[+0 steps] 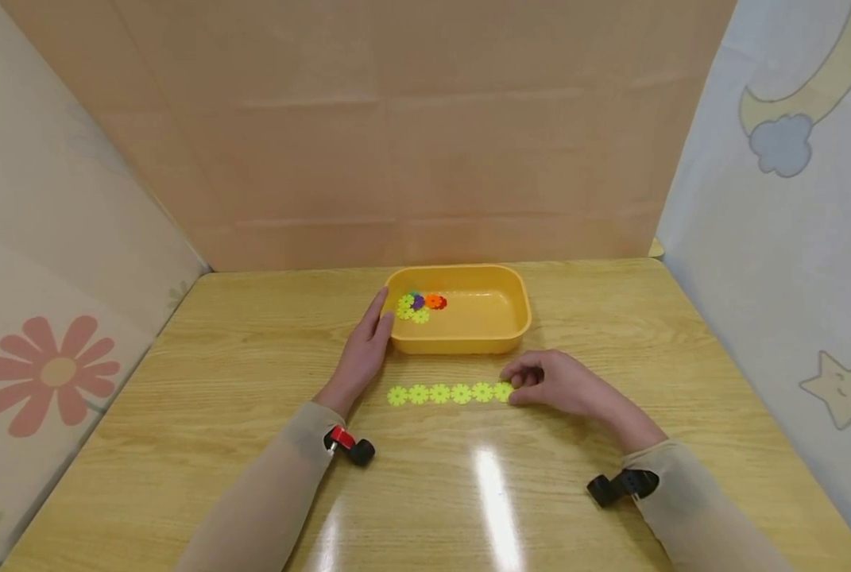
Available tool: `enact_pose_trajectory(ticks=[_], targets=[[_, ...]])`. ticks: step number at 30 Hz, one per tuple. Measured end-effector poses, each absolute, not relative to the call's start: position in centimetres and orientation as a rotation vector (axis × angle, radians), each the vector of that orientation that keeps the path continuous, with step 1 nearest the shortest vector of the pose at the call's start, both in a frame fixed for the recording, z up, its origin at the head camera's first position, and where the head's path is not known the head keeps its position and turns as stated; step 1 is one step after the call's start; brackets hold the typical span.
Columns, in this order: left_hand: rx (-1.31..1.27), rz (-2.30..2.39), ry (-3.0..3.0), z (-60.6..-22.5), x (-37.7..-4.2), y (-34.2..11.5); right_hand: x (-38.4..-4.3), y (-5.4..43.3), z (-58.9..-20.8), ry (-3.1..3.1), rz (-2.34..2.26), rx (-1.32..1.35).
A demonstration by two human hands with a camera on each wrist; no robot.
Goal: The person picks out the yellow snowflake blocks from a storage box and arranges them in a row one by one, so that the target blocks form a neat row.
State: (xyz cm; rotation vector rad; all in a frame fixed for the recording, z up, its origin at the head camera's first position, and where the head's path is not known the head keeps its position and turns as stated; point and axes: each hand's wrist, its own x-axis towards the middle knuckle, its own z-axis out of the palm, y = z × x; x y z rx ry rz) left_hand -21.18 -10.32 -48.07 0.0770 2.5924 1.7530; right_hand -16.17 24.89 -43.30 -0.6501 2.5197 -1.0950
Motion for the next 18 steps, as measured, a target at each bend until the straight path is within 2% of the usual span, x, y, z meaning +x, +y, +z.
enact_pose_trajectory(ticks=[11,18], targets=[[0.09,1.762,2.589,-47.7,-20.9,-10.3,-16.2,24.4,-39.6,2.582,-1.11,-0.657],[0.092,1.766,2.586,-48.0,-21.0,-10.3,-17.9,22.0,-37.2,2.608,-1.133,-0.715]])
